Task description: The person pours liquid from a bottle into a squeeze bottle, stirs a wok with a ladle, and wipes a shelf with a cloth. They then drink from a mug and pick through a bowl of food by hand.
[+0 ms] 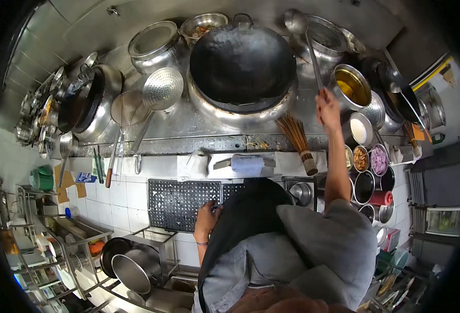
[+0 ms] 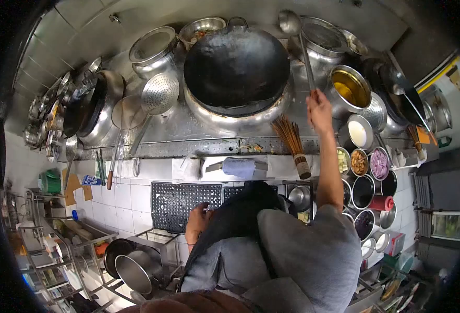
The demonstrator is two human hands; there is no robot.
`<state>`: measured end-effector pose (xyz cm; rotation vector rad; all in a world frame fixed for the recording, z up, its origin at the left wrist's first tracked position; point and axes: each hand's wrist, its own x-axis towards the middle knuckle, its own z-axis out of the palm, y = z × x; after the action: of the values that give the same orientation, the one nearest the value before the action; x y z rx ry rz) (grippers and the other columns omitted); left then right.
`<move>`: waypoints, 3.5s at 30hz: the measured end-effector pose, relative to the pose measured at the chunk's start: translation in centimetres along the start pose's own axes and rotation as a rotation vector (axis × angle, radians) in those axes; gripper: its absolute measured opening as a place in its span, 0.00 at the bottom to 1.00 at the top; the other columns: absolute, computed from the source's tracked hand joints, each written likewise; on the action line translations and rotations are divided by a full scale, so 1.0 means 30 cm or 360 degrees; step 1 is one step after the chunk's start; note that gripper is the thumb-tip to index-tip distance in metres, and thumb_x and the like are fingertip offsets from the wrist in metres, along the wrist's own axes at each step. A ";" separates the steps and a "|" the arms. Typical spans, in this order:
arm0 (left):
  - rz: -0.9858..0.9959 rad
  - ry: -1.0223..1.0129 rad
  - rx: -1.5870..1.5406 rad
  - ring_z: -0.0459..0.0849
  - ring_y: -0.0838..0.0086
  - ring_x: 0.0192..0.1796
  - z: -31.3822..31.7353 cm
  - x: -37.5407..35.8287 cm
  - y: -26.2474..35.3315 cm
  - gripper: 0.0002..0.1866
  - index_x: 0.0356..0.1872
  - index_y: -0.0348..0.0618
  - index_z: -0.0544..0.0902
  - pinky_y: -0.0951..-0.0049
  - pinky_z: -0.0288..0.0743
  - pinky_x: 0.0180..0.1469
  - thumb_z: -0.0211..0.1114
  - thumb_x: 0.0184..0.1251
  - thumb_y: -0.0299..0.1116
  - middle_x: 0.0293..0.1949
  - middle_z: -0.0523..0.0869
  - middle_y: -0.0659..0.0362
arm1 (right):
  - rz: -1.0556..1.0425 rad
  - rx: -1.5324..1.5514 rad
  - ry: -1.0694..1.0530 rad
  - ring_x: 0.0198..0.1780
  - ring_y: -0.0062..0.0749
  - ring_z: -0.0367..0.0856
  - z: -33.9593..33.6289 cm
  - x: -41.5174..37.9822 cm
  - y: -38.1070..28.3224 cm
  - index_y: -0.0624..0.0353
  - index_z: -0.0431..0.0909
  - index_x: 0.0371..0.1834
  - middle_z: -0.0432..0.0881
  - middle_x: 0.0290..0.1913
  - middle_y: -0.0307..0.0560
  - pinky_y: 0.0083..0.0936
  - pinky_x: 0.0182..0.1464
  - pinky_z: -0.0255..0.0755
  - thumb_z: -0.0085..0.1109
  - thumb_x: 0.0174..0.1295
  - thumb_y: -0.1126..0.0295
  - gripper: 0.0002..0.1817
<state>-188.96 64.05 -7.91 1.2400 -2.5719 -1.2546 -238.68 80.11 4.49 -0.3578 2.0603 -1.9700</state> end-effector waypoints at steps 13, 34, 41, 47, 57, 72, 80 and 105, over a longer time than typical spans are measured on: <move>0.1028 0.0238 0.0011 0.83 0.47 0.38 -0.172 0.401 0.473 0.11 0.33 0.32 0.83 0.54 0.75 0.42 0.66 0.70 0.32 0.32 0.84 0.43 | -0.0080 -0.1469 0.0356 0.53 0.57 0.86 -0.178 -0.612 0.312 0.67 0.71 0.68 0.85 0.48 0.68 0.40 0.55 0.78 0.60 0.64 0.74 0.28; 0.1265 0.0735 0.0462 0.84 0.47 0.41 -0.029 0.858 0.786 0.19 0.30 0.37 0.81 0.50 0.77 0.45 0.64 0.72 0.45 0.33 0.87 0.45 | 0.0294 -0.1848 -0.0107 0.49 0.71 0.83 -0.253 -0.737 0.472 0.67 0.54 0.78 0.83 0.46 0.77 0.55 0.54 0.77 0.62 0.62 0.65 0.42; 0.1280 0.0836 0.0328 0.82 0.48 0.36 0.048 0.860 0.741 0.17 0.27 0.37 0.80 0.51 0.75 0.44 0.65 0.70 0.41 0.30 0.85 0.45 | -0.0194 -0.1511 -0.0044 0.47 0.71 0.83 -0.157 -0.590 0.131 0.70 0.73 0.64 0.82 0.46 0.76 0.52 0.52 0.78 0.61 0.66 0.69 0.25; 0.1291 0.0750 0.0303 0.81 0.49 0.35 0.067 0.886 0.715 0.16 0.27 0.38 0.80 0.53 0.73 0.45 0.65 0.71 0.39 0.29 0.85 0.45 | -0.0570 -0.1303 -0.0303 0.43 0.65 0.84 0.034 -0.486 0.136 0.66 0.79 0.58 0.85 0.40 0.68 0.50 0.46 0.77 0.63 0.66 0.68 0.19; 0.1043 0.0811 0.0324 0.83 0.49 0.42 0.065 0.899 0.797 0.16 0.29 0.39 0.85 0.52 0.78 0.46 0.70 0.64 0.44 0.34 0.88 0.46 | -0.0615 -0.0953 -0.1012 0.48 0.63 0.84 0.304 -0.512 0.053 0.68 0.80 0.57 0.84 0.49 0.69 0.47 0.51 0.78 0.62 0.66 0.70 0.18; -0.0208 0.1177 -0.0111 0.82 0.48 0.54 0.183 -0.004 -0.206 0.17 0.51 0.36 0.82 0.57 0.77 0.57 0.69 0.61 0.24 0.50 0.83 0.44 | -0.0727 -0.1101 -0.1811 0.39 0.64 0.83 0.497 -0.500 0.222 0.67 0.83 0.46 0.85 0.37 0.64 0.46 0.43 0.76 0.60 0.65 0.75 0.09; -0.2234 0.0294 -0.0608 0.88 0.50 0.53 0.780 -0.801 -0.798 0.16 0.46 0.39 0.89 0.57 0.82 0.57 0.71 0.57 0.34 0.49 0.89 0.42 | -0.0925 -0.1212 -0.2007 0.21 0.28 0.71 0.908 -0.767 0.197 0.69 0.82 0.28 0.77 0.19 0.55 0.34 0.27 0.66 0.67 0.67 0.61 0.19; -0.2264 0.1564 -0.1609 0.88 0.55 0.25 0.673 -0.873 -1.148 0.23 0.29 0.34 0.87 0.53 0.81 0.34 0.57 0.67 0.46 0.24 0.86 0.42 | -0.1162 -0.1590 -0.3055 0.53 0.59 0.83 1.530 -1.268 0.332 0.64 0.83 0.53 0.85 0.50 0.63 0.44 0.58 0.75 0.62 0.67 0.64 0.17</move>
<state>-155.64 82.27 -36.84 2.3357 -0.0835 -1.1021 -186.66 51.36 -6.46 -2.1493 1.1068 0.1438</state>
